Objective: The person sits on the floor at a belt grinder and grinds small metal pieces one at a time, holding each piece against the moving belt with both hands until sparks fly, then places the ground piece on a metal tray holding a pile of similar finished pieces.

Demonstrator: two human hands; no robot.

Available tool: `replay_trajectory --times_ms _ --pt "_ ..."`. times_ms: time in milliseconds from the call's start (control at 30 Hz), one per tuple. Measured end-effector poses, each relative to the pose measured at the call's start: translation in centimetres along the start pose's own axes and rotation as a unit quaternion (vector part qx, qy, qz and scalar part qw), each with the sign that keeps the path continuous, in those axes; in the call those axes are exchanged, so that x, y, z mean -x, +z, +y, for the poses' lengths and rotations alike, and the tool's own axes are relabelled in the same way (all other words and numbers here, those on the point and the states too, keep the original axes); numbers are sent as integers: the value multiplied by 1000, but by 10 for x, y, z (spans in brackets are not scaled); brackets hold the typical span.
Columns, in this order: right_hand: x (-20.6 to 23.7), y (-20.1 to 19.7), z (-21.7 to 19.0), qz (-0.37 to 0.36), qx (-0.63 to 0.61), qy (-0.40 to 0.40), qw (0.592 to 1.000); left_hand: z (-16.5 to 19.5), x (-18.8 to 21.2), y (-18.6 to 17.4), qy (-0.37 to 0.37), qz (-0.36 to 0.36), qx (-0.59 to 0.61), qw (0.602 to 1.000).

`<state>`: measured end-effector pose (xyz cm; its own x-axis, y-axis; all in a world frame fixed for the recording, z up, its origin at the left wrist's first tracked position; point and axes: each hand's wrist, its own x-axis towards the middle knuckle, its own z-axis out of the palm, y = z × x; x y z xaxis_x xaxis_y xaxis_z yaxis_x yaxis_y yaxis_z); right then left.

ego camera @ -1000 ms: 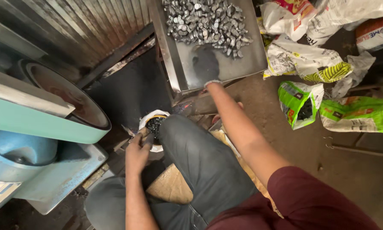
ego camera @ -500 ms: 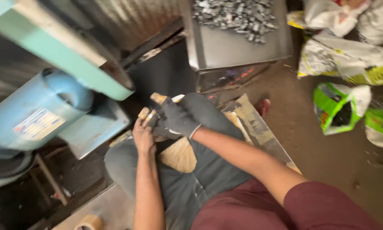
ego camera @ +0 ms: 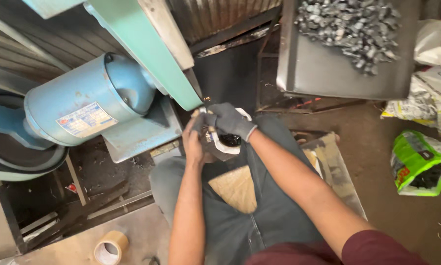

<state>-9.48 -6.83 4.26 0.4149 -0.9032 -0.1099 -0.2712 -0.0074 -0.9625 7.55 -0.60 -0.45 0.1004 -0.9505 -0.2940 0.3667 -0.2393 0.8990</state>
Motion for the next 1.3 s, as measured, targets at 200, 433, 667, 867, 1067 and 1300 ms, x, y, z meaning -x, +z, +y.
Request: replay_trajectory --times_ms 200,433,667,867,1067,1300 --pt "-31 -5 4 10 -39 132 990 -4 -10 13 -65 -35 226 971" --pt "13 -6 0 27 218 49 974 4 7 4 138 67 -258 954" --pt "38 -20 -20 4 -251 2 968 47 16 19 -31 29 -141 989" --pt "9 -3 -21 107 -336 138 926 14 5 24 31 -33 -4 999" --pt "-23 -3 -27 133 -432 166 876 8 -9 34 -45 -62 252 965" --pt "34 -3 -17 101 -72 -106 987 26 16 24 43 63 -197 977"
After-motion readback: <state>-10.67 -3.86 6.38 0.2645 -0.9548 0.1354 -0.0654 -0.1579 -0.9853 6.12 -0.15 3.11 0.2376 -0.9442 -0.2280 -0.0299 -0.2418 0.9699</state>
